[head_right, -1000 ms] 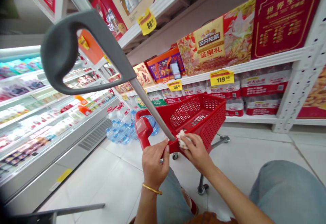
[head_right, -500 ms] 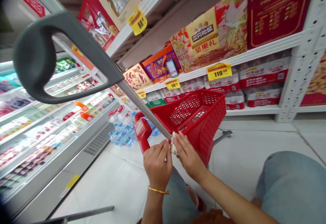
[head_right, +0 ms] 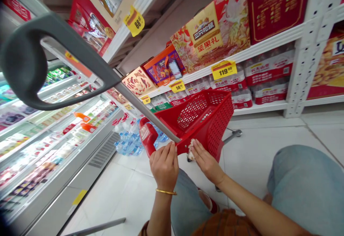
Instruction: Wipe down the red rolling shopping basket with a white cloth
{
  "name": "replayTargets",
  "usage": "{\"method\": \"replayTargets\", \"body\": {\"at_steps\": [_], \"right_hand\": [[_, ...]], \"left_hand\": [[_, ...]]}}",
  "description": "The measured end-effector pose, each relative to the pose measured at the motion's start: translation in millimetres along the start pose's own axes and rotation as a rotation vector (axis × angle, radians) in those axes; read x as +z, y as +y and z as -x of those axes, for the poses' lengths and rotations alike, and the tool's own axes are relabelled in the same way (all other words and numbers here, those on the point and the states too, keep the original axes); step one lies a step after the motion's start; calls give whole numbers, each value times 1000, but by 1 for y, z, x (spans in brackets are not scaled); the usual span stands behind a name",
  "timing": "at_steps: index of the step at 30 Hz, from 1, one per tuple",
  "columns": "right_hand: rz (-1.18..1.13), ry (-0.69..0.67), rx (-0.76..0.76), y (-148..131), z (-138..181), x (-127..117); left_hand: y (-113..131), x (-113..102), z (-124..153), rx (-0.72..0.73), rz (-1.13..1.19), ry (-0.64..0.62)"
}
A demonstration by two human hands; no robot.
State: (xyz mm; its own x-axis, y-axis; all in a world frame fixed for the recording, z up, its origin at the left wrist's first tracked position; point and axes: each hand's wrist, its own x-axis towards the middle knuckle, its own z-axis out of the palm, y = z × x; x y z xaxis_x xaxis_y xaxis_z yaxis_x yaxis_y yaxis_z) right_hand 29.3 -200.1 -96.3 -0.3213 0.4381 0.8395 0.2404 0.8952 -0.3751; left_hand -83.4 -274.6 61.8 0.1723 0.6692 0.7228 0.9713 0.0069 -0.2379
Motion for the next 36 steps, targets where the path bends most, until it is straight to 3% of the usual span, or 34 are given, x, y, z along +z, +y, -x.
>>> {"method": "replayTargets", "body": {"at_steps": [4,10,17,25,36], "right_hand": [[-27,56,34,-1,1,-5],[-139,168,89,-26,-35,-16],[-86,162,44,-29,-45,-3],[19,97,1,-11,-20,10],[-29,56,57,21,15,25]], "left_hand": [[-5,5,7,114,-74,35],[-18,8,15,378,-148,39],[-27,3,5,581,-268,-87],[-36,13,-3,677,-195,-34],[-37,21,-5,659,-183,-126]]}}
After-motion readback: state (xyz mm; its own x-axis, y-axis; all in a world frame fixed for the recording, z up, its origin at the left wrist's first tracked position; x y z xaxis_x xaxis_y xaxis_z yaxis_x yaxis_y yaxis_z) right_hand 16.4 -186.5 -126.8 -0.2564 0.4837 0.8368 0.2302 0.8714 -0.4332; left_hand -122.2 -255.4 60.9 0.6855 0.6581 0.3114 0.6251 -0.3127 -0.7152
